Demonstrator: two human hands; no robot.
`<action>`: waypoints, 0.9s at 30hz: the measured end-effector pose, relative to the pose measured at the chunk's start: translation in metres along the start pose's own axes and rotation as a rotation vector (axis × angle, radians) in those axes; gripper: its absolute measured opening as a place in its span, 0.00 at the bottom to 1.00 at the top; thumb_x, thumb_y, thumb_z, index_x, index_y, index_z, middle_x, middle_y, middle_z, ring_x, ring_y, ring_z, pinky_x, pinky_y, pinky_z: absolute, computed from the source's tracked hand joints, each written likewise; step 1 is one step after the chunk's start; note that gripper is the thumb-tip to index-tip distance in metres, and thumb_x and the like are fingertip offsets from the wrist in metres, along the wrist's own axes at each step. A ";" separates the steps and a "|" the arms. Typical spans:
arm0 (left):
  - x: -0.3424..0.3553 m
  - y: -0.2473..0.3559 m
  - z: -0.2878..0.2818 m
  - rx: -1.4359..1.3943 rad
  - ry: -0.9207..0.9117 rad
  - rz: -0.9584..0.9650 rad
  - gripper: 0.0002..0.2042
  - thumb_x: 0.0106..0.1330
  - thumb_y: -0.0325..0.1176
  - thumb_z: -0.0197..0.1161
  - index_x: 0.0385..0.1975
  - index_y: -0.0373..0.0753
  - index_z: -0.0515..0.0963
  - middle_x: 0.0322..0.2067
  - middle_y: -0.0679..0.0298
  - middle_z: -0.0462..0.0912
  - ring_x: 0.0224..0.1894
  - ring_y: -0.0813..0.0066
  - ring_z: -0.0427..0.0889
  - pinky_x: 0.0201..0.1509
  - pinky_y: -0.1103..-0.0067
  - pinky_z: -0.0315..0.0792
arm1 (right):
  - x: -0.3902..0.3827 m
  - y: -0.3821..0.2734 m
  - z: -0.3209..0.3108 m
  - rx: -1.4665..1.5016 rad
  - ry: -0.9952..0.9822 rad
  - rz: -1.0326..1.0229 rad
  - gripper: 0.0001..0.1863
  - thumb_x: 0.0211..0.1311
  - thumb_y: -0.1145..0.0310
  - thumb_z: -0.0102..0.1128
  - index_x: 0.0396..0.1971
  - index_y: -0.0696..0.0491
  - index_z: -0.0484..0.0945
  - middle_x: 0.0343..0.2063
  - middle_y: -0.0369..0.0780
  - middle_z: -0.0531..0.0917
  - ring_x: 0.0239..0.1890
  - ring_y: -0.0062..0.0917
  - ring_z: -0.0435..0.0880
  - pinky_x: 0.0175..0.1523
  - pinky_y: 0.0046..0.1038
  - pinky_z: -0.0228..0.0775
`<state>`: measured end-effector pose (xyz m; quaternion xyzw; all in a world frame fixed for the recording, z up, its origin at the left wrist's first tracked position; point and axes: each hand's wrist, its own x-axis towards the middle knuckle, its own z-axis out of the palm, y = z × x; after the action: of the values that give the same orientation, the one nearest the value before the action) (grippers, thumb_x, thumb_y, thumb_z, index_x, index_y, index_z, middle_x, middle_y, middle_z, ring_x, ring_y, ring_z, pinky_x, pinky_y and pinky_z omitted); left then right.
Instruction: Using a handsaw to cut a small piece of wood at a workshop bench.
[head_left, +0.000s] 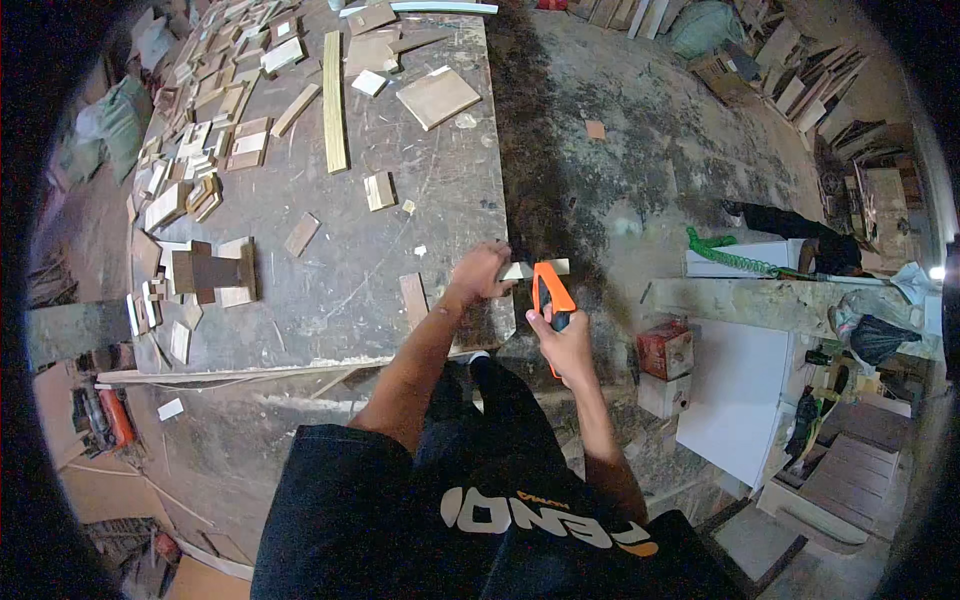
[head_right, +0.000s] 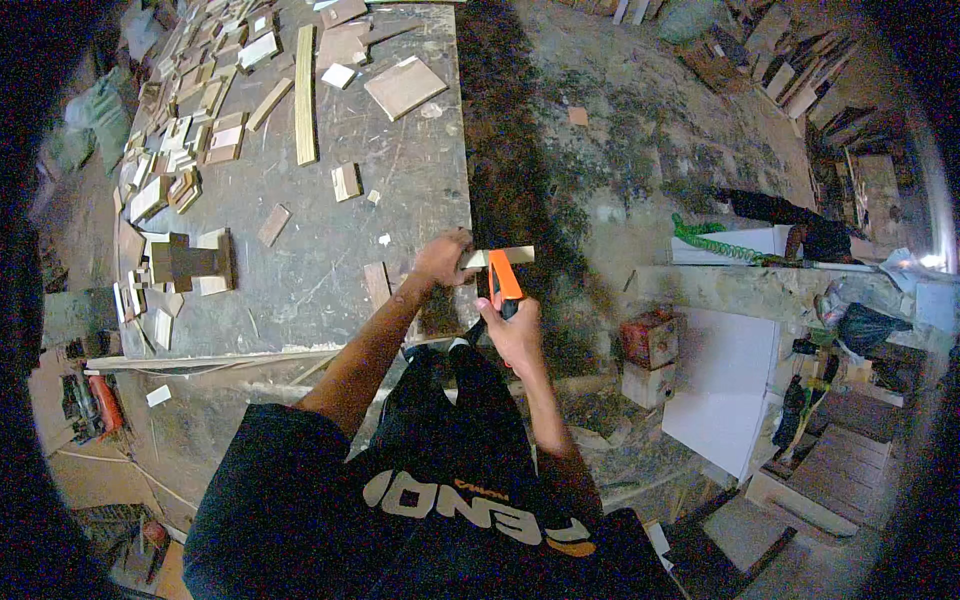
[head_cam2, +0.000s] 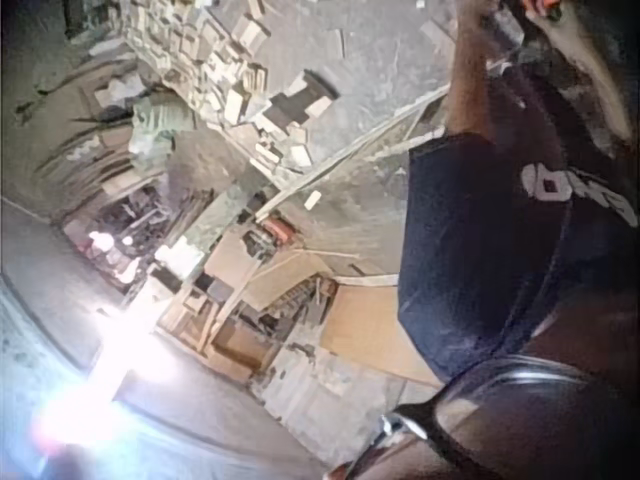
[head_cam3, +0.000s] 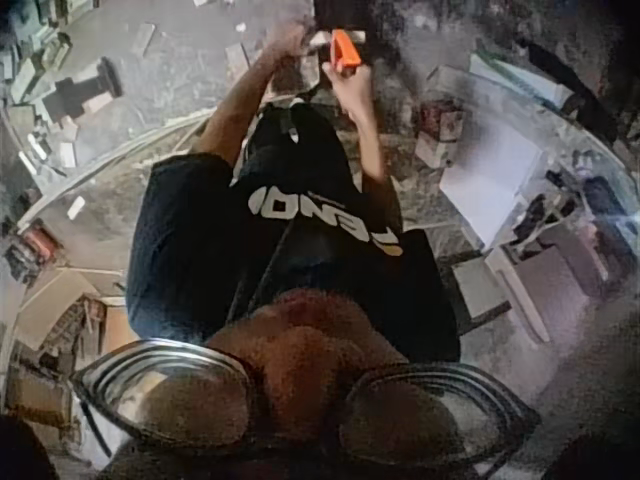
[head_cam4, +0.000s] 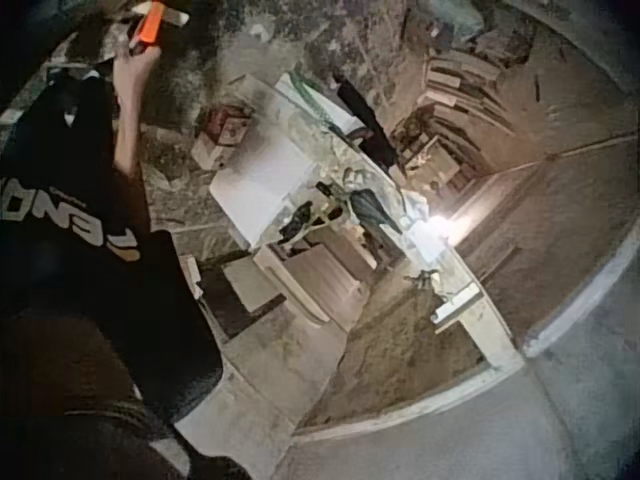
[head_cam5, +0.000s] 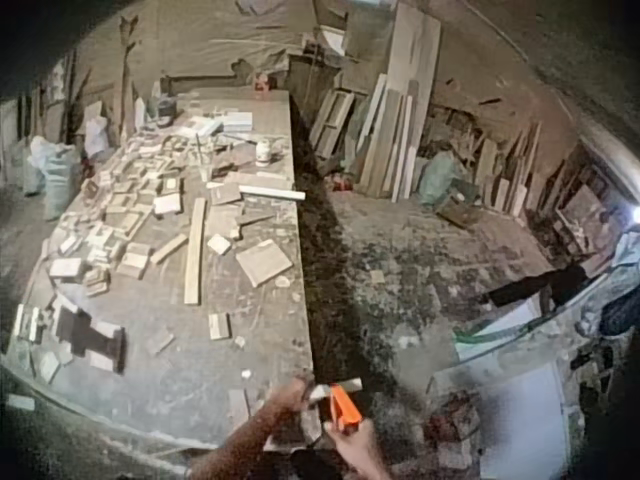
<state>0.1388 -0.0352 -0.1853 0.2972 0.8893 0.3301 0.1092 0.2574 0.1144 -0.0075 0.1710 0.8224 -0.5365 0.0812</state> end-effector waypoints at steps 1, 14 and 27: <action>0.001 0.003 -0.002 -0.001 -0.001 0.000 0.26 0.50 0.47 0.72 0.44 0.36 0.76 0.46 0.52 0.80 0.54 0.50 0.76 0.61 0.62 0.70 | 0.000 0.003 0.001 -0.006 0.032 0.029 0.15 0.64 0.68 0.69 0.26 0.50 0.68 0.17 0.28 0.70 0.16 0.11 0.63 0.20 0.22 0.54; -0.010 -0.013 0.013 0.071 0.223 0.094 0.26 0.48 0.48 0.72 0.41 0.36 0.78 0.44 0.52 0.80 0.52 0.51 0.77 0.58 0.61 0.72 | 0.007 -0.007 0.006 0.027 -0.027 0.003 0.14 0.65 0.71 0.68 0.25 0.51 0.69 0.14 0.27 0.69 0.12 0.11 0.62 0.18 0.23 0.52; -0.001 -0.009 0.017 0.057 0.109 0.001 0.26 0.49 0.49 0.72 0.45 0.41 0.79 0.46 0.55 0.81 0.57 0.50 0.76 0.59 0.60 0.73 | 0.004 0.013 0.002 -0.063 0.035 -0.092 0.13 0.63 0.67 0.70 0.28 0.52 0.72 0.16 0.27 0.69 0.16 0.13 0.64 0.21 0.24 0.58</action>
<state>0.1425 -0.0325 -0.2042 0.2824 0.9027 0.3204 0.0519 0.2586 0.1186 -0.0209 0.1400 0.8472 -0.5103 0.0473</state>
